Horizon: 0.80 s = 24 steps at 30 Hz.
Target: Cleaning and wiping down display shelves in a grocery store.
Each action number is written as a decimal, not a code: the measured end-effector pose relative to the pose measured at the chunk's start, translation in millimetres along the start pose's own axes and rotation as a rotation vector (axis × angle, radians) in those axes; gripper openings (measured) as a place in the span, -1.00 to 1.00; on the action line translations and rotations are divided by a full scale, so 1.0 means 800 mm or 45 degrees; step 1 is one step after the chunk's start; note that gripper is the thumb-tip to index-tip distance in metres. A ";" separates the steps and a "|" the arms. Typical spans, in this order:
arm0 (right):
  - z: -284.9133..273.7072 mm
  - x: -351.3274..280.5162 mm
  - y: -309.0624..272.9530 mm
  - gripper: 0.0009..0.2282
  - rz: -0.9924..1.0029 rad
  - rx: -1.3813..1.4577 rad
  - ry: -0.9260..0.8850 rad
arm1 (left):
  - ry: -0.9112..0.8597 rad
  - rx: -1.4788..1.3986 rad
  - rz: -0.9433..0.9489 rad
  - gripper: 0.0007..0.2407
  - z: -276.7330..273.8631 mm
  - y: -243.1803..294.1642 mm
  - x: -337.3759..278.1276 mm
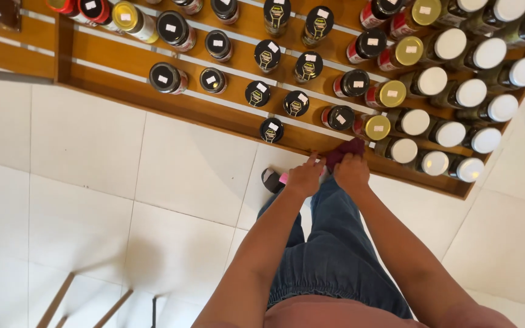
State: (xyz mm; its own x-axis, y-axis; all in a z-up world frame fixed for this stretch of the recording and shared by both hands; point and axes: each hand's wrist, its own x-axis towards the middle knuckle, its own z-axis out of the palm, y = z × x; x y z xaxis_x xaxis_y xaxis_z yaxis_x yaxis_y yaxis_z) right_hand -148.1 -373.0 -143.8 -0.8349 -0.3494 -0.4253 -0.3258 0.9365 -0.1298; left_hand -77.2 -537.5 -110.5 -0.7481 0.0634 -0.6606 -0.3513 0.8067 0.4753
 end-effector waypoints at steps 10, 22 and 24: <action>0.062 0.035 -0.086 -0.55 -0.067 0.206 -0.024 | 0.029 -0.118 -0.002 -0.36 -0.019 -0.048 -0.025; -0.052 0.040 -0.084 -0.63 -0.264 0.502 -0.283 | 0.278 -0.408 0.040 -0.53 -0.081 -0.088 -0.074; -0.052 0.049 -0.081 -0.50 -0.213 0.428 -0.260 | 0.427 -0.558 -0.005 -0.69 -0.104 -0.095 -0.072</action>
State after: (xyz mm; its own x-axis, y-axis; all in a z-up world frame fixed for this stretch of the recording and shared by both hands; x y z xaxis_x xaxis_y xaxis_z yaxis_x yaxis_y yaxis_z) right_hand -178.3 -449.0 -114.9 -0.6669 -0.5160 -0.5376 -0.2587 0.8369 -0.4824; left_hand -54.1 -651.1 -60.0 -0.8596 -0.1871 -0.4754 -0.5021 0.4820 0.7181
